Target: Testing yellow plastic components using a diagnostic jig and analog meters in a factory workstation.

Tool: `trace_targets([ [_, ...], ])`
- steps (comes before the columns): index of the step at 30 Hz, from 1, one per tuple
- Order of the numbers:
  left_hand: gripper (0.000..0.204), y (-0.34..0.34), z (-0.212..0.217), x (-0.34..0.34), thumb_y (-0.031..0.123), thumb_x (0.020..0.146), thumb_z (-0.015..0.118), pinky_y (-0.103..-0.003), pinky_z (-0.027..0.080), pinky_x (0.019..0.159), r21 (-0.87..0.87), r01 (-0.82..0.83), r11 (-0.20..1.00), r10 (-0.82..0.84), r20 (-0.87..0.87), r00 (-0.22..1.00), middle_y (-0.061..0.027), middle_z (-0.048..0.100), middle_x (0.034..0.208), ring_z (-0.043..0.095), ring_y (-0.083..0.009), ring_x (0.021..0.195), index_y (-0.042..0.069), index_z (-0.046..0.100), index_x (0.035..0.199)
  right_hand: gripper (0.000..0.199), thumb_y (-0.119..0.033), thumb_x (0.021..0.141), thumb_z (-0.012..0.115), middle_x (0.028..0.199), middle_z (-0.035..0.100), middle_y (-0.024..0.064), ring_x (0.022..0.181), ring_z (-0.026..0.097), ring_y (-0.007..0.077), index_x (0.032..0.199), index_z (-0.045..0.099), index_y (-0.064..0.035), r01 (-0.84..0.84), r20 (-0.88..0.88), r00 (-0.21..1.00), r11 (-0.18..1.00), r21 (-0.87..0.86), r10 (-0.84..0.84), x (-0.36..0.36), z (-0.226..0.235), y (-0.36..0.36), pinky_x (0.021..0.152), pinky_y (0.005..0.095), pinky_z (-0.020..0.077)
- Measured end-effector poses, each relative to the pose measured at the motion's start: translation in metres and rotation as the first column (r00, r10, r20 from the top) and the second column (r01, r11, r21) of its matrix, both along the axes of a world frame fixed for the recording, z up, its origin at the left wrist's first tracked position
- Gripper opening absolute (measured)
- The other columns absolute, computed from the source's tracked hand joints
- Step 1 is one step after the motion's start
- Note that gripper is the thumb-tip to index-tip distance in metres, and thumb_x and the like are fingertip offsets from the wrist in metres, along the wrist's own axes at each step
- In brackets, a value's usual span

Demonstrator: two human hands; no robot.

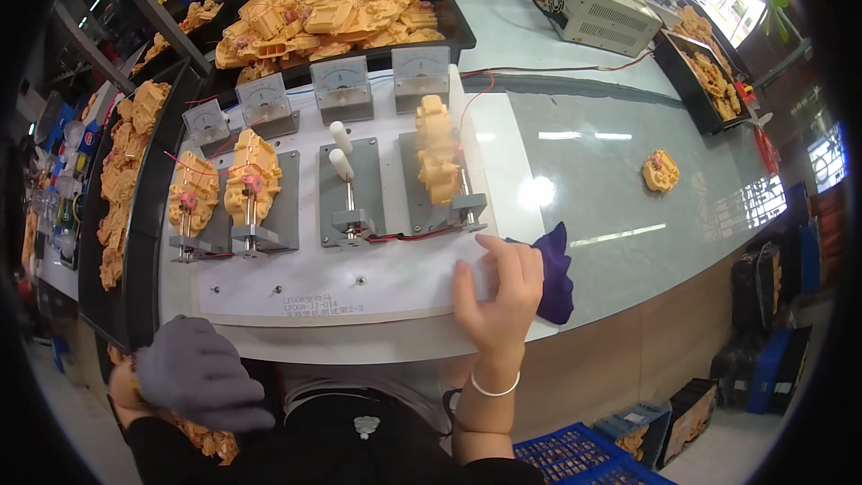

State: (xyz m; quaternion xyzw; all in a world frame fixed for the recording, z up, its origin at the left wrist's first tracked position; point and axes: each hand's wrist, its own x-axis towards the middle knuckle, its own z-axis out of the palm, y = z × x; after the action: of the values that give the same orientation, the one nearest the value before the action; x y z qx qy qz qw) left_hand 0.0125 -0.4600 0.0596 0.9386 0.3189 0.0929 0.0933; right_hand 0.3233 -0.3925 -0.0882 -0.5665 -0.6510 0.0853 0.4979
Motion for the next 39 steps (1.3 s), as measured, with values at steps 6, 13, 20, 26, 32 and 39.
trace_targets([
  [6, 0.011, -0.031, -0.101, -0.018, 0.0, 0.065, 0.069, -0.032, 0.038, 0.052, 0.23, -0.78, 0.582, 0.572, 0.566, 0.594, -0.003, 0.052, 0.062, 0.051, -0.0214, 0.058, 0.008, 0.063, 0.071, 0.009, -0.006, 0.068, 0.072, 0.068, 0.052, 0.0049, 0.065, 0.045, 0.0223, 0.073, 0.065, -0.0052, -0.111, -0.013, 0.994, 0.991, 0.071, 0.112, 0.005, -0.017, 0.001, 0.058, 0.0327, 0.035],
  [13, 0.005, -0.014, -0.145, -0.013, 0.0, 0.073, 0.067, -0.033, 0.04, 0.053, 0.106, -0.894, 0.435, 0.695, 0.592, 0.409, -0.0055, 0.056, 0.065, 0.051, -0.0228, 0.059, 0.004, 0.064, 0.075, 0.01, -0.009, 0.065, 0.071, 0.063, 0.045, 0.0013, 0.061, 0.039, 0.0157, 0.071, 0.065, -0.0036, -0.174, -0.052, 0.982, 0.978, 0.114, 0.181, 0.014, -0.025, 0.006, 0.054, 0.0273, 0.029],
  [20, 0.008, -0.013, -0.151, -0.018, 0.004, 0.073, 0.069, -0.033, 0.043, 0.054, 0.206, -0.877, 0.433, 0.687, 0.555, 0.469, -0.0055, 0.06, 0.069, 0.054, -0.0232, 0.061, 0.007, 0.066, 0.08, 0.01, -0.011, 0.072, 0.069, 0.063, 0.044, 0.0007, 0.061, 0.037, 0.0136, 0.072, 0.064, -0.0023, -0.174, -0.072, 0.981, 0.983, 0.065, 0.179, 0.012, -0.026, 0.003, 0.054, 0.0263, 0.0271],
  [26, 0.011, -0.015, -0.154, -0.022, 0.007, 0.071, 0.07, -0.034, 0.044, 0.056, 0.251, -0.854, 0.455, 0.667, 0.539, 0.514, -0.0051, 0.06, 0.069, 0.055, -0.024, 0.061, 0.008, 0.067, 0.082, 0.012, -0.011, 0.074, 0.069, 0.064, 0.045, 0.0008, 0.062, 0.037, 0.0132, 0.074, 0.063, -0.0008, -0.17, -0.089, 0.98, 0.982, 0.08, 0.177, 0.012, -0.027, 0.002, 0.055, 0.0256, 0.0271],
  [32, 0.012, -0.015, -0.155, -0.021, 0.008, 0.07, 0.07, -0.034, 0.045, 0.056, 0.269, -0.842, 0.468, 0.647, 0.545, 0.534, -0.0044, 0.06, 0.07, 0.055, -0.0238, 0.061, 0.008, 0.067, 0.082, 0.012, -0.01, 0.076, 0.068, 0.065, 0.045, 0.0008, 0.063, 0.037, 0.0122, 0.075, 0.063, 0.0005, -0.172, -0.115, 0.978, 0.984, 0.045, 0.176, 0.013, -0.026, 0.001, 0.055, 0.025, 0.0264],
  [39, 0.012, -0.015, -0.155, -0.022, 0.009, 0.07, 0.071, -0.034, 0.045, 0.057, 0.272, -0.839, 0.472, 0.65, 0.536, 0.539, -0.0039, 0.06, 0.07, 0.055, -0.0239, 0.061, 0.009, 0.066, 0.082, 0.011, -0.009, 0.078, 0.068, 0.067, 0.047, 0.0013, 0.064, 0.037, 0.0116, 0.076, 0.062, 0.0008, -0.182, -0.127, 0.974, 0.982, 0.04, 0.186, 0.013, -0.026, 0.001, 0.057, 0.0242, 0.0257],
])
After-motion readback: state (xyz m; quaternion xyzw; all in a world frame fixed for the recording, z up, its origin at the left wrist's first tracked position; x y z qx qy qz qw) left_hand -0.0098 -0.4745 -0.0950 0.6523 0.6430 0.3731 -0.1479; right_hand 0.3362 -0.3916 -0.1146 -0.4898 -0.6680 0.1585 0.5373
